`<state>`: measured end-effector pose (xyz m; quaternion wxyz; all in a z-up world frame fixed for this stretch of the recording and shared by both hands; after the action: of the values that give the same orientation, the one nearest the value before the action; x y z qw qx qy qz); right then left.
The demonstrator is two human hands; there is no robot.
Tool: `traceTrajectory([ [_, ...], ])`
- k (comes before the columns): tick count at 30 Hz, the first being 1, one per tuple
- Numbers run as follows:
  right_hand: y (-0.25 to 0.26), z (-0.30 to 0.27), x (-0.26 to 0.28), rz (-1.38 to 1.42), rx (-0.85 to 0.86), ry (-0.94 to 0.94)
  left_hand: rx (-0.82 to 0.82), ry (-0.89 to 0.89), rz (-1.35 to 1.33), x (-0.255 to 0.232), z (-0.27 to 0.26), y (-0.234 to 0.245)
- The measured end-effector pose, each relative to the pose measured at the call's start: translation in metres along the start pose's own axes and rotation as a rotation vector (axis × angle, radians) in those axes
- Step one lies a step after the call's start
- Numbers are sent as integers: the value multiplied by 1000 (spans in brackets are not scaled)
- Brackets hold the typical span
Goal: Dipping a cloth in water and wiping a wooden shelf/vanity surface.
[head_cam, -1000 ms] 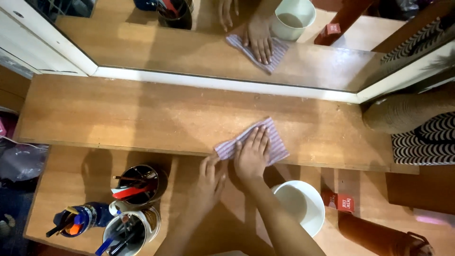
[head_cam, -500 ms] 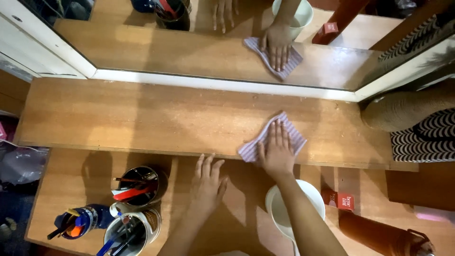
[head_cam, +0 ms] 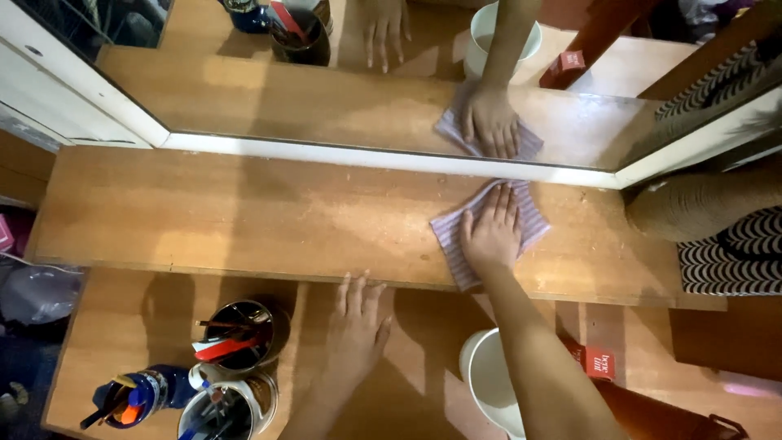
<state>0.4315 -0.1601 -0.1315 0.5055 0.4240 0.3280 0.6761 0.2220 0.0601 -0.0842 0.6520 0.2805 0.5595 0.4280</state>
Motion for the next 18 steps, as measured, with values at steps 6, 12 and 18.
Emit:
traceTrajectory([
  [6, -13, 13, 20, -74, -7, -49, -40, -58, 29, -8, 8, 8],
  [12, -29, 14, 48, -62, 25, -99, 3, -89, 46, -9, 4, -2],
  [18, -19, 9, 88, -43, 84, -53, 41, -47, 60, -10, 7, 2],
])
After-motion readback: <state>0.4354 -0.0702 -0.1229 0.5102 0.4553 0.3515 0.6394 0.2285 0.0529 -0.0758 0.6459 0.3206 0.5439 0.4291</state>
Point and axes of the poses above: each hand's wrist, its own z-axis towards the middle knuckle, its own y-axis out of the back of the hand, x = y × z, the point moved 10 cm from there along z, towards the middle knuckle, and after that the axes turned 13 degrees about -x, right-handed, at the moved point
